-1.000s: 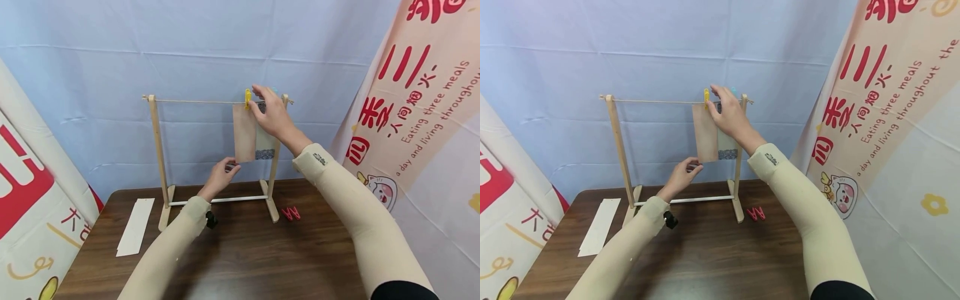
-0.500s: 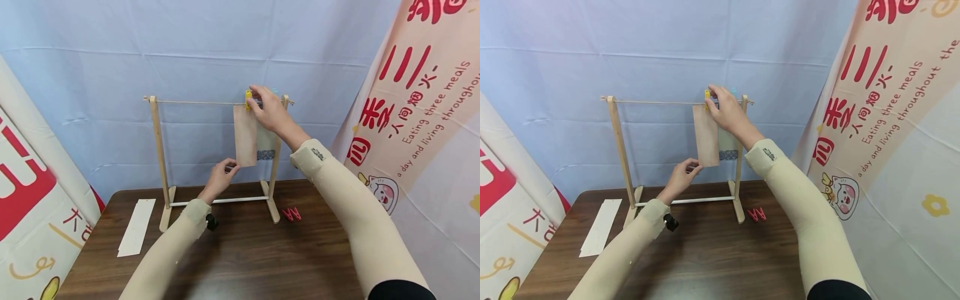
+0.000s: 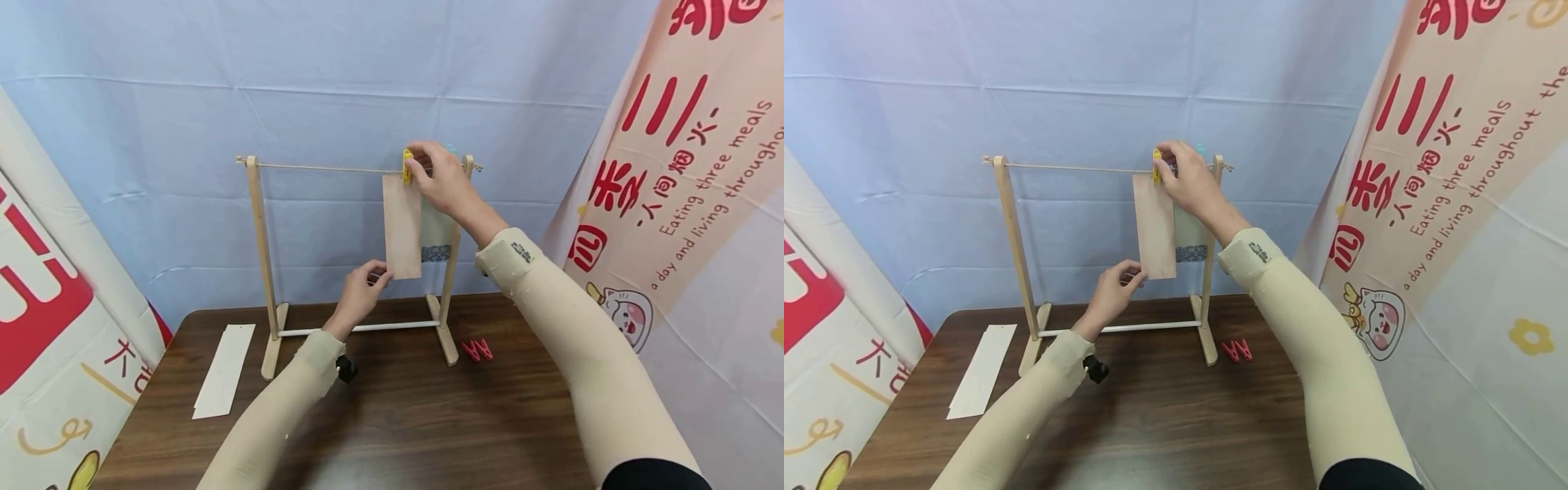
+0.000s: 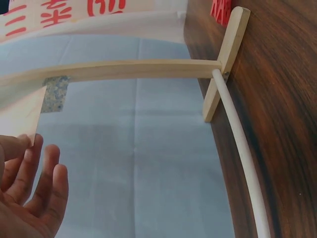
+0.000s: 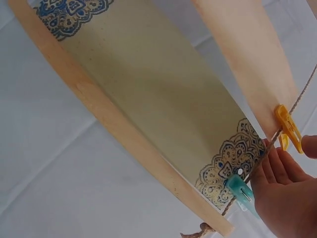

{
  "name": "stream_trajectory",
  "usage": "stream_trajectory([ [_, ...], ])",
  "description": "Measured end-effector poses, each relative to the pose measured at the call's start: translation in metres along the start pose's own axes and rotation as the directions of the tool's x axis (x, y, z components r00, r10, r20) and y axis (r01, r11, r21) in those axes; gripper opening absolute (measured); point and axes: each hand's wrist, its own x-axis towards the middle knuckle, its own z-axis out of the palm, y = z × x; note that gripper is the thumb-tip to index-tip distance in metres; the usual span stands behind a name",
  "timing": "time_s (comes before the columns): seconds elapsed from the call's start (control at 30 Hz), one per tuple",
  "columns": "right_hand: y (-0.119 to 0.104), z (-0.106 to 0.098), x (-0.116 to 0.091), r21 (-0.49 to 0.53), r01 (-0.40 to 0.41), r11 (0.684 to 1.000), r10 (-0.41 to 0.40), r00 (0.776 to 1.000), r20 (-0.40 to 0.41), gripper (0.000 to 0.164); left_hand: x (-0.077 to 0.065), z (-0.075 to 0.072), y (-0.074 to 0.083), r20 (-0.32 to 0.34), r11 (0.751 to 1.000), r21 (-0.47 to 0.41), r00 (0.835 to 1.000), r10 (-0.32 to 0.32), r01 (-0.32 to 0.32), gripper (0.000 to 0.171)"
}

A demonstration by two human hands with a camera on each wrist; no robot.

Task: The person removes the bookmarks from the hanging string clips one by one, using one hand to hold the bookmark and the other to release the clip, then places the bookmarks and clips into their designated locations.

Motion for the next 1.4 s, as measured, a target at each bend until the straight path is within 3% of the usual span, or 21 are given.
stream_trajectory([
  [0.33,0.004,0.004,-0.002,0.045,0.056,0.997,-0.053,0.995,-0.081,0.037,-0.006,-0.003,-0.005,-0.009,0.998,0.013,0.999,0.054,-0.053,0.016],
  [0.7,0.006,0.005,-0.005,0.079,0.067,0.995,-0.057,0.991,-0.119,0.033,-0.008,-0.002,-0.006,-0.022,0.996,0.026,0.996,0.086,-0.085,0.013],
  [1.4,0.005,0.002,-0.01,0.099,0.124,0.987,-0.109,0.984,-0.142,0.025,-0.012,0.0,-0.007,-0.066,0.997,0.015,0.995,0.077,-0.076,0.016],
])
